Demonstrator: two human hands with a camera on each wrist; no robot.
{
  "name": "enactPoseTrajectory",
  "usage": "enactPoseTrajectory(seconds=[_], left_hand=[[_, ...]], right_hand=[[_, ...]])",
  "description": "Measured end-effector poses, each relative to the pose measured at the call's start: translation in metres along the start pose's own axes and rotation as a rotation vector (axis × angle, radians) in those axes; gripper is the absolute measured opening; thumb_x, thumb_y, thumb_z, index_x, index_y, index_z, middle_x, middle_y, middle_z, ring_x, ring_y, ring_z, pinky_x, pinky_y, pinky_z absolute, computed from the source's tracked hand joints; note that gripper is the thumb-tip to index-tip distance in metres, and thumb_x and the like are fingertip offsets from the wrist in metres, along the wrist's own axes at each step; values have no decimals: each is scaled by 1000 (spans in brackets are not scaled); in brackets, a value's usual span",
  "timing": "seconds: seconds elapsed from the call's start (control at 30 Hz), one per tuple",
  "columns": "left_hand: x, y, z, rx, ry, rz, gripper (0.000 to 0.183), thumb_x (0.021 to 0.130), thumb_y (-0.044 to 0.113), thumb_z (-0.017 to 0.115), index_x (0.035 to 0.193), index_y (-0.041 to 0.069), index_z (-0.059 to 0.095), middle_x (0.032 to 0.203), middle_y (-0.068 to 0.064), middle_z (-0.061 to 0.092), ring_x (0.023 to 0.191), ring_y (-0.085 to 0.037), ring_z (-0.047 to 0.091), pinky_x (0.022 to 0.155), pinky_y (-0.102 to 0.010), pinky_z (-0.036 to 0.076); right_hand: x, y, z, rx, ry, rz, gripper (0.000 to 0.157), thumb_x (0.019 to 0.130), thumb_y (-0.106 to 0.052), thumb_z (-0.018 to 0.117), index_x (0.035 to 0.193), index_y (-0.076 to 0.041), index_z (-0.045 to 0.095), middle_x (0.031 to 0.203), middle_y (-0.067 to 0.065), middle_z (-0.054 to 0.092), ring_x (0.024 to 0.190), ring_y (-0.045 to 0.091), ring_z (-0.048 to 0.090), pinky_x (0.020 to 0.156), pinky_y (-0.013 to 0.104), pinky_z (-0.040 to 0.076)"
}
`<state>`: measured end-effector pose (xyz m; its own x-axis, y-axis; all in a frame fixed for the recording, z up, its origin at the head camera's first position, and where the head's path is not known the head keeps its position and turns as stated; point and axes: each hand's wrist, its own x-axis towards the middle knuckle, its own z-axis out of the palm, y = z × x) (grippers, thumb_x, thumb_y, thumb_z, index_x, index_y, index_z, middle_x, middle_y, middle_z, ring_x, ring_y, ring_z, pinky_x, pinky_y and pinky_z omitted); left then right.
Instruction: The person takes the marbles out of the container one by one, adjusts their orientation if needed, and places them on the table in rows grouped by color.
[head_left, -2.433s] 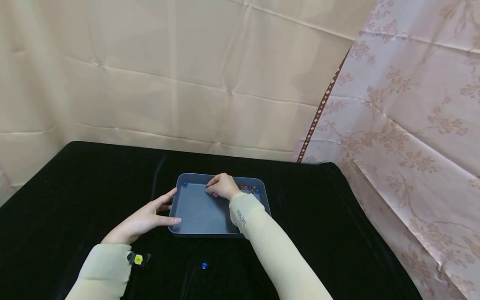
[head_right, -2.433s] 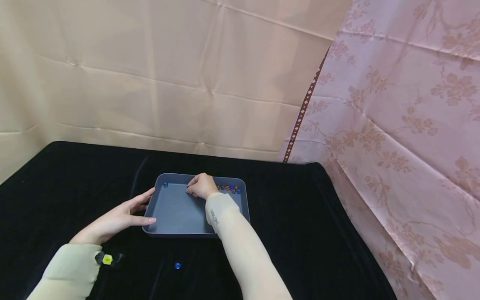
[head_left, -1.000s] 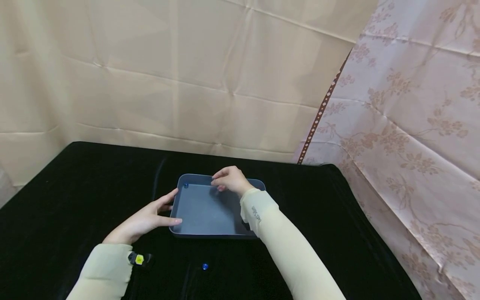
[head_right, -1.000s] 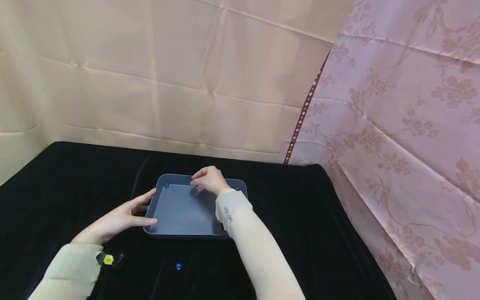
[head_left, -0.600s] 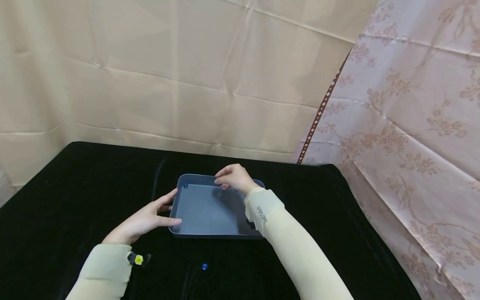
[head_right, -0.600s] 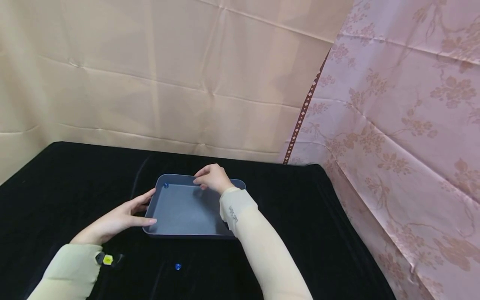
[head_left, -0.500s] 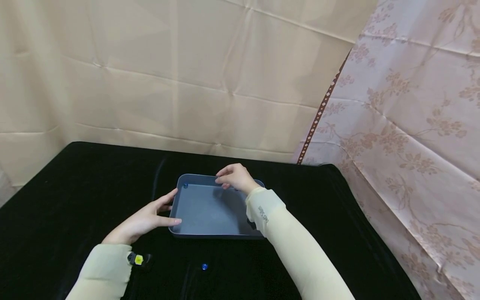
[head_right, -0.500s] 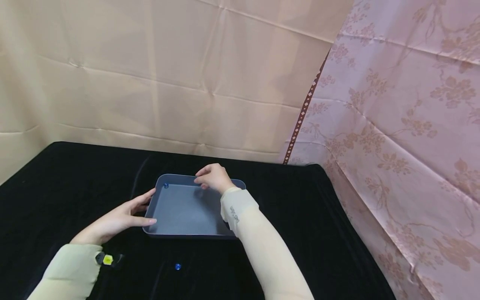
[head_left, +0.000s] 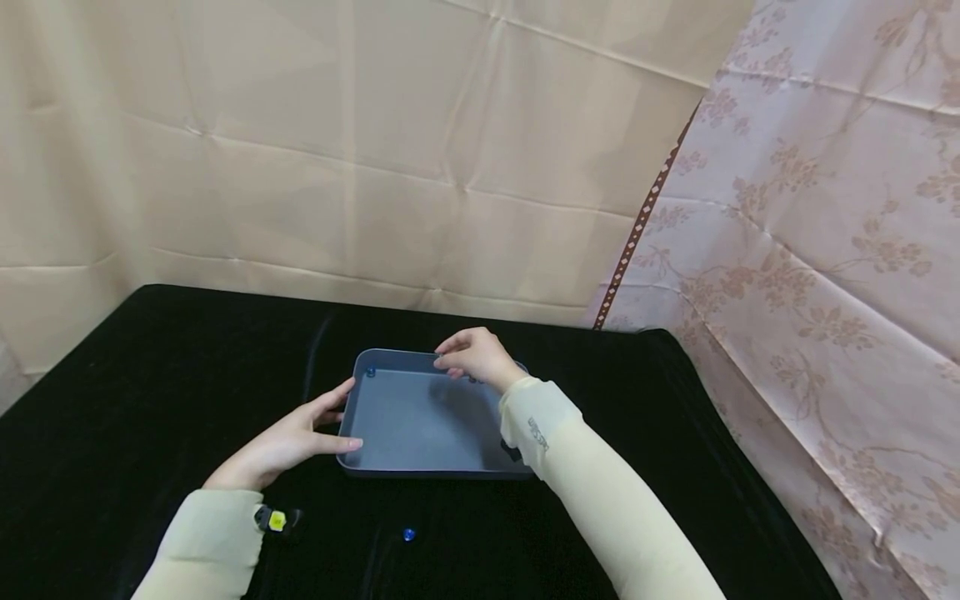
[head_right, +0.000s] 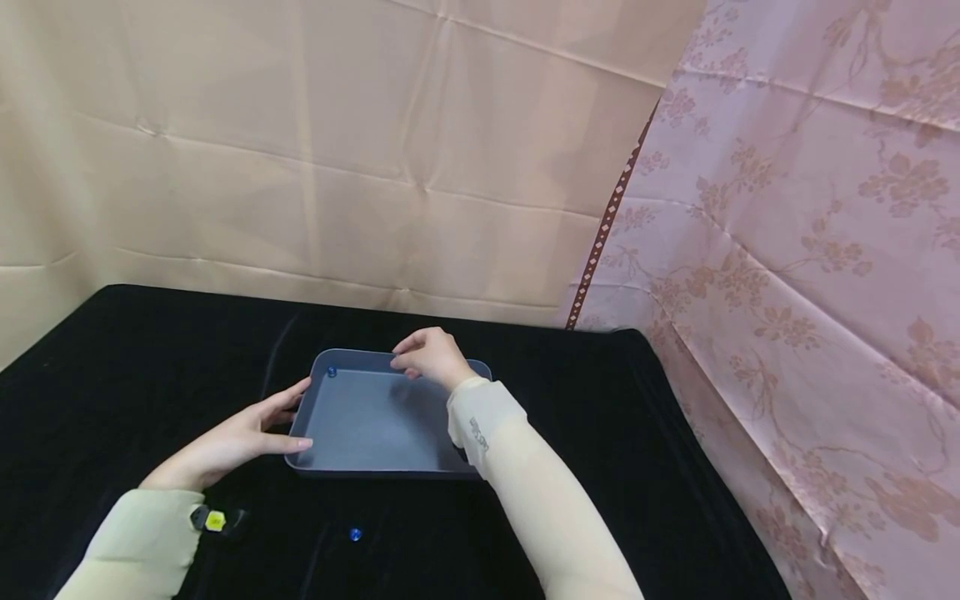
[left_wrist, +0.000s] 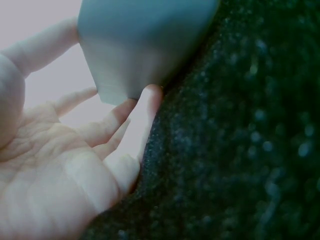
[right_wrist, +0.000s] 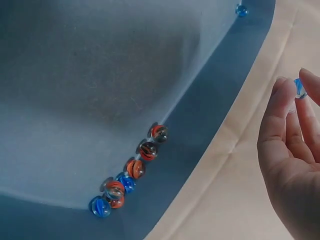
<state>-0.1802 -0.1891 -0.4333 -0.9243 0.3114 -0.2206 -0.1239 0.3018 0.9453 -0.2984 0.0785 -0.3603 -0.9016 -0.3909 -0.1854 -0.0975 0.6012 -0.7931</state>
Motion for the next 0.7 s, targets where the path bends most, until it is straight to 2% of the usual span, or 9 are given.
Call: enactPoseTrajectory(seconds=[0.2, 0.4, 0.6, 0.7], left_hand=[[-1, 0, 1, -2, -4, 0, 91, 91, 27, 69, 161, 17, 10, 165, -22, 12, 143, -49, 24, 110, -68, 30], [0, 0, 1, -3, -8, 0, 91, 92, 26, 69, 161, 16, 10, 165, -22, 12, 143, -49, 24, 110, -68, 31], [-1, 0, 0, -9, -20, 11, 91, 93, 23, 67, 160, 15, 7, 164, -24, 9, 143, -51, 23, 110, -68, 31], [-1, 1, 1, -9, -22, 17, 91, 93, 23, 67, 161, 15, 7, 164, -25, 9, 142, -51, 23, 109, -68, 31]], right_hand=[[-4, -1, 0, -10, -2, -15, 27, 88, -17, 73, 111, -3, 71, 96, 12, 75, 74, 19, 69, 66, 33, 53], [-10, -2, -1, 14, -7, -22, 26, 88, -14, 74, 110, -1, 71, 92, 7, 75, 82, 28, 70, 83, 45, 58], [-13, -1, -2, 23, -27, -52, 27, 89, -14, 73, 112, 1, 70, 96, 9, 75, 90, 34, 71, 85, 42, 60], [-15, 2, -2, 39, -34, -57, 27, 89, -13, 72, 112, 2, 69, 98, 11, 75, 94, 37, 70, 87, 45, 59]])
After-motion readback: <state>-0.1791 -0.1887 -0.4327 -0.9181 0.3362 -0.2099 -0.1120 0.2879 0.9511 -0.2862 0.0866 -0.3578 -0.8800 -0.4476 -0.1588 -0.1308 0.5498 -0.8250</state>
